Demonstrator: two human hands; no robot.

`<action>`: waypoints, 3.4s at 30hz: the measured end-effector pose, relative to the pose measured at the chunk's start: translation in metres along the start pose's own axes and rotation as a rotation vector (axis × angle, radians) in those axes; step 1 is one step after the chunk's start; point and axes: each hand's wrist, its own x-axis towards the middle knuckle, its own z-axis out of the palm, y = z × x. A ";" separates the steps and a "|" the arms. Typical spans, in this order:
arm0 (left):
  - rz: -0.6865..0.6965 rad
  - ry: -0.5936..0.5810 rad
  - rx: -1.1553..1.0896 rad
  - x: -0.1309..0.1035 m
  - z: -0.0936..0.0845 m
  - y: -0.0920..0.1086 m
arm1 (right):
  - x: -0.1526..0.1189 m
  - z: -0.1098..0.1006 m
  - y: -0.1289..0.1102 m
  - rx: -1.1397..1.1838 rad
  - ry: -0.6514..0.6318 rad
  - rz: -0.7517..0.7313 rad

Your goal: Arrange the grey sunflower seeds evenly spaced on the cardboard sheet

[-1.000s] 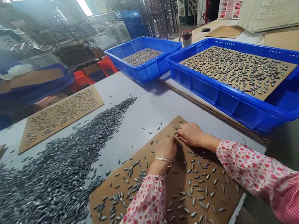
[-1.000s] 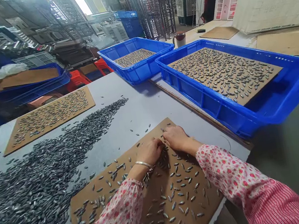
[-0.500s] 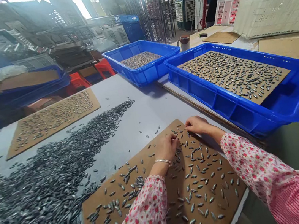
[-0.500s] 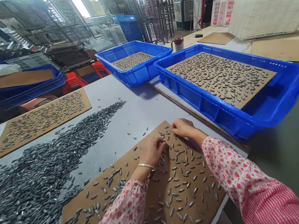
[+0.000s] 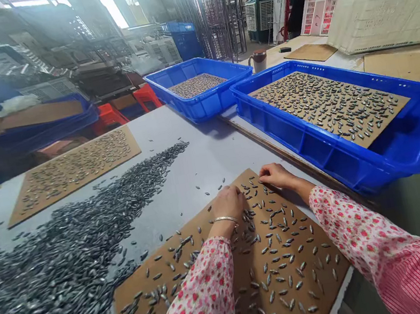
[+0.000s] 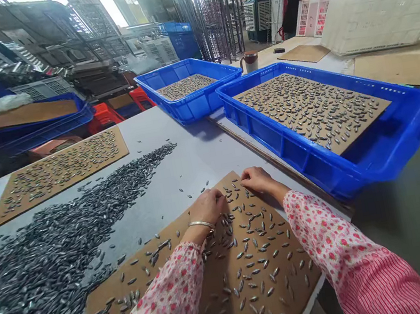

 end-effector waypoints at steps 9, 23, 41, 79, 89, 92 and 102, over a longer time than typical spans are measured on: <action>0.070 0.056 -0.037 -0.004 -0.005 0.012 | -0.014 -0.011 -0.001 -0.242 -0.042 -0.043; 0.109 0.104 -0.088 -0.006 0.009 0.001 | -0.028 -0.006 -0.007 -0.450 0.005 -0.185; 0.113 0.024 -0.005 -0.022 0.016 0.010 | -0.032 0.003 -0.022 -0.477 -0.053 -0.149; 0.389 0.049 0.236 -0.007 0.009 0.047 | -0.040 0.001 0.014 -0.142 0.124 -0.089; 0.325 -0.028 0.140 -0.012 0.008 0.036 | -0.039 0.007 0.023 -0.192 0.053 -0.123; 0.330 0.003 0.181 -0.012 0.007 0.038 | -0.038 0.010 0.025 -0.167 0.062 -0.136; 0.316 -0.008 0.106 -0.015 0.015 0.039 | -0.039 0.017 0.018 -0.198 0.069 -0.231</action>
